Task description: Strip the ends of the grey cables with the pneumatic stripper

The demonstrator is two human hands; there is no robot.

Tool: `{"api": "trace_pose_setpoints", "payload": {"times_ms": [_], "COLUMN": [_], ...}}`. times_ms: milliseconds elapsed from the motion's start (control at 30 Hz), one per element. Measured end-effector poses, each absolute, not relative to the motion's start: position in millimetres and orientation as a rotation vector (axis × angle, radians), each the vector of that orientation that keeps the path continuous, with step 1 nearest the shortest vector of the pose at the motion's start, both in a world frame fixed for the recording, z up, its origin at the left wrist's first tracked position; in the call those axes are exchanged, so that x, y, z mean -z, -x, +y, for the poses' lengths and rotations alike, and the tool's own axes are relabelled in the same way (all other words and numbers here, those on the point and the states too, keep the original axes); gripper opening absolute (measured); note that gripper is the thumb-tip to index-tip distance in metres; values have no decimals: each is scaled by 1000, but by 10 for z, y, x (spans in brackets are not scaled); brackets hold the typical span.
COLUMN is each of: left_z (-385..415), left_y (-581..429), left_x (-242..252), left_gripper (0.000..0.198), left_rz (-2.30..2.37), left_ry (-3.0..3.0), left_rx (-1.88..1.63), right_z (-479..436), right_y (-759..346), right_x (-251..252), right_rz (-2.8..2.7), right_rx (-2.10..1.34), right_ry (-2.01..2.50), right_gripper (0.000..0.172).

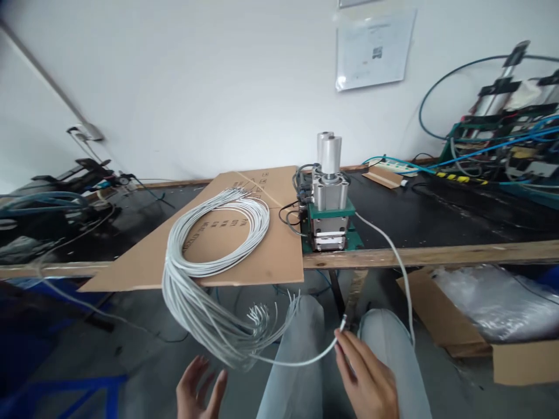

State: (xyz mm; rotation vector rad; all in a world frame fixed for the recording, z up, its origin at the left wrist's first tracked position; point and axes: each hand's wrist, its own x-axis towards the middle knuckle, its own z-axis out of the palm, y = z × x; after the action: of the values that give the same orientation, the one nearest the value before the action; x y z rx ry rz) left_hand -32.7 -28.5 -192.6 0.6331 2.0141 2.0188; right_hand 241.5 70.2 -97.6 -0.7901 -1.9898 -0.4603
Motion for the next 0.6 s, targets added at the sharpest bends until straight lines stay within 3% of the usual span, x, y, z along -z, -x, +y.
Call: {"api": "trace_pose_setpoints", "payload": {"times_ms": [67,200,267,400,600], "left_z": [-230,27,159,304,138], "left_y": [409,375,346,332,365], "left_x": [2009,1959,1887,1780,1848], "left_gripper": [90,114,102,55,62], "left_rz": [1855,1689,1657,1644,1797], "left_ry": [-549,-701,-789,-849,-776], "left_rx": [-1926,-1870,-1813,-1741,-1827], "right_z": [735,780,819,987,1235], "right_y": [-2489,-2528,-2446,-2040,-1267], "right_x": [1259,1792,1935,1988,2045], "right_rz": [-2031,-2129,-2193,-2315,-2574], "right_rx": [379,94,29,-62,-281], "right_ry": [890,1022,1023,995,926], "right_gripper": [27,45,53,70,79]}}
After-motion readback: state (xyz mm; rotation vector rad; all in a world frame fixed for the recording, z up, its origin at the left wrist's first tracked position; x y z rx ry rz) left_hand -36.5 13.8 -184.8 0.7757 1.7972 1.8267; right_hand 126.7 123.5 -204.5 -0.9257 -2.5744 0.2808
